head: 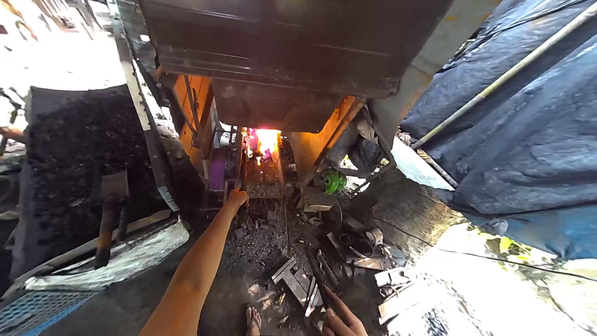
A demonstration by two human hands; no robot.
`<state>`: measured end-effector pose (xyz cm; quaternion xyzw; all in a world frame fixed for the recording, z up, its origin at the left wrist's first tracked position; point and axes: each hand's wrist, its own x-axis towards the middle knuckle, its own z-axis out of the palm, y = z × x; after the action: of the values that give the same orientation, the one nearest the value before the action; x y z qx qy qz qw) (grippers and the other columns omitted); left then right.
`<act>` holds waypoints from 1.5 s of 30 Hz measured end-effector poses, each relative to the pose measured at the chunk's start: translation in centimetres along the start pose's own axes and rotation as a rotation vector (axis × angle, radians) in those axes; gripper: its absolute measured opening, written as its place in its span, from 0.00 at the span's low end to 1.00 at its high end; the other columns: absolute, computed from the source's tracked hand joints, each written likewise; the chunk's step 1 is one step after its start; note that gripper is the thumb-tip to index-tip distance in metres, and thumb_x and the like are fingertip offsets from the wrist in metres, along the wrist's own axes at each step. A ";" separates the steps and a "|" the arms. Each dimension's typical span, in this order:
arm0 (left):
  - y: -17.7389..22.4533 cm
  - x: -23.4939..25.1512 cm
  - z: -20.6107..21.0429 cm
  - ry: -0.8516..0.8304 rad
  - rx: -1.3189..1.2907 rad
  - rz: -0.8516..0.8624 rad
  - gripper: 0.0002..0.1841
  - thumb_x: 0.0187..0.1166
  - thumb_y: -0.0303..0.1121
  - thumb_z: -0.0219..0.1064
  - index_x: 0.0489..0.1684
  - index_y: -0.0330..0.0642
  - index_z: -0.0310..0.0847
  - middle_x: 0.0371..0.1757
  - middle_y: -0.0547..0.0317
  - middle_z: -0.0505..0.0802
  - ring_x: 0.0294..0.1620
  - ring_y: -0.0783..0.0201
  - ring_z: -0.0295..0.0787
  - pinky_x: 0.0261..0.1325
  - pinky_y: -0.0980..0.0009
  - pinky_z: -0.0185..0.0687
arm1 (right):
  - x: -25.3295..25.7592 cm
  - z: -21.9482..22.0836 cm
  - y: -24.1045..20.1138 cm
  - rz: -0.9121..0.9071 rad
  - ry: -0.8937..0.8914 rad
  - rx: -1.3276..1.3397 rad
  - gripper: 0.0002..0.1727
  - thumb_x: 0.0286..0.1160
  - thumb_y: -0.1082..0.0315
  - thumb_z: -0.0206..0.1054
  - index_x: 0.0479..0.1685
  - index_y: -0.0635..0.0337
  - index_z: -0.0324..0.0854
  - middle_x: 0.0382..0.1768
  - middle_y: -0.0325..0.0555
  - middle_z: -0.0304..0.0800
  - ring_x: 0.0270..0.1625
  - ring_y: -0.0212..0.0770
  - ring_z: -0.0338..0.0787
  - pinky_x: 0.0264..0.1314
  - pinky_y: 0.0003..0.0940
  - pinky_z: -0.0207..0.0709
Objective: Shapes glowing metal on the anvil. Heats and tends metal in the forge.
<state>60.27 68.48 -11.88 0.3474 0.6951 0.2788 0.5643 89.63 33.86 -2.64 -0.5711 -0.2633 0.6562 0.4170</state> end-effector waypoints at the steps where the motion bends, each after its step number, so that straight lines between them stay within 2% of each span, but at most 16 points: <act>1: 0.3 0.0 -0.2 0.010 0.012 0.014 0.22 0.70 0.21 0.65 0.67 0.36 0.74 0.37 0.49 0.86 0.25 0.60 0.83 0.28 0.63 0.84 | 0.7 0.5 0.3 0.018 0.008 0.038 0.30 0.92 0.66 0.49 0.92 0.54 0.55 0.23 0.37 0.76 0.13 0.29 0.72 0.10 0.25 0.68; 6: 1.0 -0.2 -0.9 0.020 0.109 0.048 0.18 0.75 0.26 0.65 0.63 0.34 0.77 0.37 0.51 0.87 0.27 0.61 0.83 0.32 0.62 0.83 | 7.1 3.1 -0.5 -0.020 0.056 0.064 0.29 0.90 0.65 0.51 0.91 0.53 0.60 0.18 0.38 0.72 0.09 0.29 0.67 0.07 0.25 0.64; 9: 0.0 -0.6 -1.2 0.008 0.102 0.062 0.20 0.75 0.26 0.65 0.67 0.35 0.75 0.39 0.50 0.86 0.29 0.61 0.83 0.34 0.62 0.83 | 8.1 3.1 -2.1 -0.092 0.067 -0.158 0.29 0.89 0.66 0.55 0.90 0.54 0.63 0.17 0.41 0.75 0.10 0.32 0.68 0.09 0.28 0.65; 11: -0.6 -1.7 -1.8 -0.022 0.040 0.048 0.26 0.71 0.22 0.65 0.72 0.36 0.73 0.42 0.47 0.88 0.31 0.57 0.87 0.34 0.59 0.88 | 6.9 2.9 -2.8 -0.143 0.069 -0.350 0.31 0.88 0.66 0.56 0.91 0.55 0.63 0.15 0.41 0.75 0.09 0.33 0.70 0.10 0.31 0.68; 14: -2.1 -4.8 -2.9 -0.075 -0.041 0.049 0.30 0.69 0.18 0.65 0.76 0.38 0.72 0.48 0.42 0.89 0.36 0.52 0.90 0.38 0.54 0.90 | 6.4 2.8 -3.2 -0.193 0.087 -0.498 0.31 0.88 0.66 0.56 0.91 0.56 0.62 0.16 0.40 0.77 0.11 0.35 0.74 0.13 0.33 0.73; 17: -3.8 -8.6 -4.1 -0.112 -0.076 0.070 0.30 0.70 0.18 0.64 0.77 0.40 0.72 0.46 0.41 0.91 0.36 0.51 0.91 0.39 0.54 0.90 | 9.2 4.0 -3.9 -0.215 0.126 -0.554 0.30 0.89 0.67 0.55 0.91 0.57 0.63 0.19 0.44 0.80 0.13 0.37 0.75 0.15 0.35 0.74; 20: -5.7 -12.4 -5.6 -0.153 -0.068 0.080 0.32 0.69 0.17 0.64 0.78 0.43 0.72 0.44 0.45 0.91 0.34 0.55 0.90 0.37 0.57 0.90 | 12.2 6.0 -4.1 -0.151 0.134 -0.374 0.28 0.91 0.67 0.55 0.91 0.53 0.63 0.20 0.43 0.77 0.11 0.34 0.71 0.11 0.31 0.68; 22: -7.2 -14.9 -6.9 -0.171 -0.058 0.129 0.30 0.67 0.16 0.65 0.75 0.41 0.76 0.43 0.47 0.91 0.33 0.57 0.89 0.37 0.59 0.87 | 11.9 6.8 -4.4 -0.155 0.122 -0.345 0.28 0.91 0.67 0.56 0.90 0.53 0.65 0.21 0.44 0.78 0.12 0.34 0.72 0.12 0.30 0.68; 24: -8.9 -17.2 -8.4 -0.200 -0.053 0.159 0.31 0.66 0.14 0.66 0.74 0.41 0.75 0.44 0.46 0.91 0.33 0.57 0.89 0.38 0.59 0.88 | 10.5 7.2 -4.5 -0.212 0.115 -0.468 0.29 0.91 0.67 0.56 0.90 0.54 0.64 0.21 0.45 0.79 0.12 0.35 0.73 0.12 0.32 0.70; 26: -10.8 -19.3 -10.0 -0.212 -0.054 0.190 0.29 0.64 0.14 0.66 0.70 0.40 0.78 0.40 0.49 0.91 0.31 0.59 0.87 0.35 0.62 0.86 | 10.3 7.4 -5.0 -0.276 0.130 -0.691 0.29 0.90 0.66 0.56 0.91 0.55 0.64 0.23 0.48 0.82 0.15 0.38 0.75 0.17 0.36 0.74; 30: -14.4 -22.6 -13.1 -0.182 -0.044 0.175 0.30 0.62 0.14 0.68 0.70 0.41 0.78 0.44 0.49 0.91 0.35 0.58 0.89 0.39 0.60 0.87 | 12.3 9.2 -7.0 -0.296 0.157 -1.131 0.30 0.91 0.63 0.54 0.93 0.49 0.61 0.45 0.60 0.92 0.35 0.53 0.90 0.45 0.54 0.86; 33: -17.4 -24.4 -15.2 -0.139 -0.077 0.159 0.30 0.63 0.14 0.68 0.69 0.41 0.79 0.45 0.49 0.92 0.35 0.57 0.91 0.40 0.60 0.89 | 11.7 11.1 -6.9 -0.304 0.150 -1.191 0.30 0.92 0.62 0.53 0.93 0.46 0.60 0.38 0.56 0.90 0.30 0.50 0.88 0.38 0.51 0.85; 34: -18.4 -24.9 -15.9 -0.125 -0.098 0.150 0.30 0.63 0.14 0.68 0.70 0.41 0.79 0.46 0.49 0.92 0.35 0.57 0.91 0.40 0.60 0.89 | 11.3 11.8 -6.9 -0.295 0.156 -1.242 0.30 0.92 0.61 0.53 0.94 0.45 0.60 0.42 0.57 0.91 0.33 0.51 0.90 0.42 0.52 0.86; 37: -21.3 -26.3 -17.5 -0.077 -0.120 0.108 0.28 0.62 0.14 0.68 0.67 0.40 0.79 0.47 0.48 0.92 0.37 0.55 0.92 0.40 0.59 0.89 | 10.1 12.9 -6.8 -0.238 0.200 -1.434 0.31 0.92 0.61 0.53 0.95 0.44 0.58 0.61 0.61 0.91 0.57 0.59 0.93 0.65 0.59 0.82; 38: -22.0 -26.6 -18.2 -0.066 -0.126 0.092 0.29 0.63 0.14 0.69 0.68 0.40 0.79 0.48 0.48 0.92 0.38 0.55 0.92 0.41 0.59 0.90 | 9.8 12.8 -6.8 -0.232 0.213 -1.466 0.31 0.92 0.61 0.53 0.94 0.44 0.58 0.63 0.62 0.90 0.61 0.61 0.92 0.69 0.60 0.80; 45: -26.6 -27.7 -22.3 0.003 -0.184 0.063 0.27 0.64 0.13 0.68 0.67 0.38 0.78 0.45 0.47 0.92 0.37 0.55 0.92 0.40 0.58 0.90 | 6.8 12.5 -6.8 -0.261 0.312 -1.501 0.30 0.92 0.62 0.53 0.93 0.49 0.61 0.59 0.63 0.92 0.57 0.62 0.93 0.65 0.61 0.81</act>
<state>37.32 30.44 -11.64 0.3152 0.6562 0.3596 0.5838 79.16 44.78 2.01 -0.7506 -0.6406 0.1602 0.0248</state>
